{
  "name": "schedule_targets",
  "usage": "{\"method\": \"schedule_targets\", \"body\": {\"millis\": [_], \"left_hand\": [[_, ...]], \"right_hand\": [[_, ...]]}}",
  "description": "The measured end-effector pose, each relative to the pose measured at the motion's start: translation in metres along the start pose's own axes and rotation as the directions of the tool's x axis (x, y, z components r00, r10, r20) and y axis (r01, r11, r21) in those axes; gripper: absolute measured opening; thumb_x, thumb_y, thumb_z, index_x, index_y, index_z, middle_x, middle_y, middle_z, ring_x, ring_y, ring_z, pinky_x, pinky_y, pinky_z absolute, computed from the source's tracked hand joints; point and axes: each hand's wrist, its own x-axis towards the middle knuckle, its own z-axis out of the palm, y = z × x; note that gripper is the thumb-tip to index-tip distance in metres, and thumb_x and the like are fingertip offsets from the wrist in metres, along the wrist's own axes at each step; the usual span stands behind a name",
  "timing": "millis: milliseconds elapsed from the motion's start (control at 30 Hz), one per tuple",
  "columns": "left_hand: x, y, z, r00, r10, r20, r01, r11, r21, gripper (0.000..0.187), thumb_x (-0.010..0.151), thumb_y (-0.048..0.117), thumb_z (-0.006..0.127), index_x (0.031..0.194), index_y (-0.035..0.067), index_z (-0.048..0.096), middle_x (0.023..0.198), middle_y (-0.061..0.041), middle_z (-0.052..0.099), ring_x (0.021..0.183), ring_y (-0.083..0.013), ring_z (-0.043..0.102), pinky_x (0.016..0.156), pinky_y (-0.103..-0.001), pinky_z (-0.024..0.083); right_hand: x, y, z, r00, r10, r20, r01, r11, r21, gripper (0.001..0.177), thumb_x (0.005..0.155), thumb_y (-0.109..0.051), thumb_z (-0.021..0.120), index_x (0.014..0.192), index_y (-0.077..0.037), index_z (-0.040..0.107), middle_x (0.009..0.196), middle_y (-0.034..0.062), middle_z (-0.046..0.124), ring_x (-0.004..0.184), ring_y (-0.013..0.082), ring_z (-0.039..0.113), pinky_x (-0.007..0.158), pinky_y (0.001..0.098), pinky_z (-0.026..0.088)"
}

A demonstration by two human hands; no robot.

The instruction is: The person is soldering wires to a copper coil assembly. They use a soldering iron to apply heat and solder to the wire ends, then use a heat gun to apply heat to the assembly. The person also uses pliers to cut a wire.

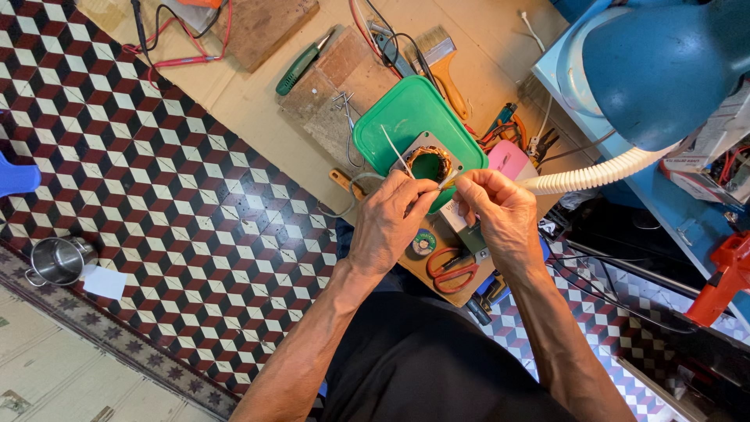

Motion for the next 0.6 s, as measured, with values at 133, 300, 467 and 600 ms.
{"method": "schedule_targets", "body": {"millis": [133,300,467,600], "left_hand": [[-0.001,0.001,-0.001,1.0,-0.023,-0.006,0.023,1.0,-0.021,0.014,0.097,0.011,0.072,0.11,0.006,0.07,0.095,-0.006,0.063,0.08,-0.0185,0.069,0.067,-0.031,0.057],[0.0,0.002,-0.002,0.999,-0.037,-0.002,0.037,0.999,-0.014,0.014,0.097,0.011,0.073,0.11,0.006,0.071,0.095,-0.006,0.063,0.08,-0.0196,0.069,0.068,-0.032,0.057],[0.002,0.006,-0.002,0.999,-0.039,-0.008,0.039,0.999,0.002,0.013,0.096,0.012,0.073,0.108,0.007,0.071,0.097,-0.007,0.064,0.08,-0.021,0.069,0.066,-0.033,0.056],[0.003,0.011,-0.006,0.994,-0.104,0.017,0.105,0.994,-0.009,0.014,0.096,0.012,0.074,0.109,0.008,0.071,0.097,-0.007,0.064,0.075,-0.02,0.068,0.064,-0.033,0.055]], "right_hand": [[0.0,0.0,0.001,1.0,0.004,-0.019,-0.004,1.0,-0.007,0.02,0.098,-0.018,0.07,0.101,0.001,0.072,0.082,0.0013,0.067,0.064,0.0051,0.053,0.06,0.0197,0.043],[0.002,0.0,0.001,1.0,-0.009,-0.008,0.009,1.0,0.011,0.02,0.099,-0.018,0.071,0.101,0.002,0.073,0.08,0.0009,0.065,0.064,0.0045,0.052,0.058,0.0195,0.042],[-0.002,0.002,-0.003,0.998,-0.002,-0.071,0.004,1.0,0.022,0.022,0.099,-0.018,0.068,0.108,0.001,0.073,0.081,0.0017,0.067,0.064,0.0047,0.053,0.056,0.0195,0.042],[-0.008,0.012,0.002,0.994,0.05,-0.094,-0.033,0.983,0.183,0.023,0.101,-0.018,0.064,0.111,0.002,0.071,0.084,0.0031,0.067,0.065,0.0057,0.055,0.056,0.0199,0.043]]}}
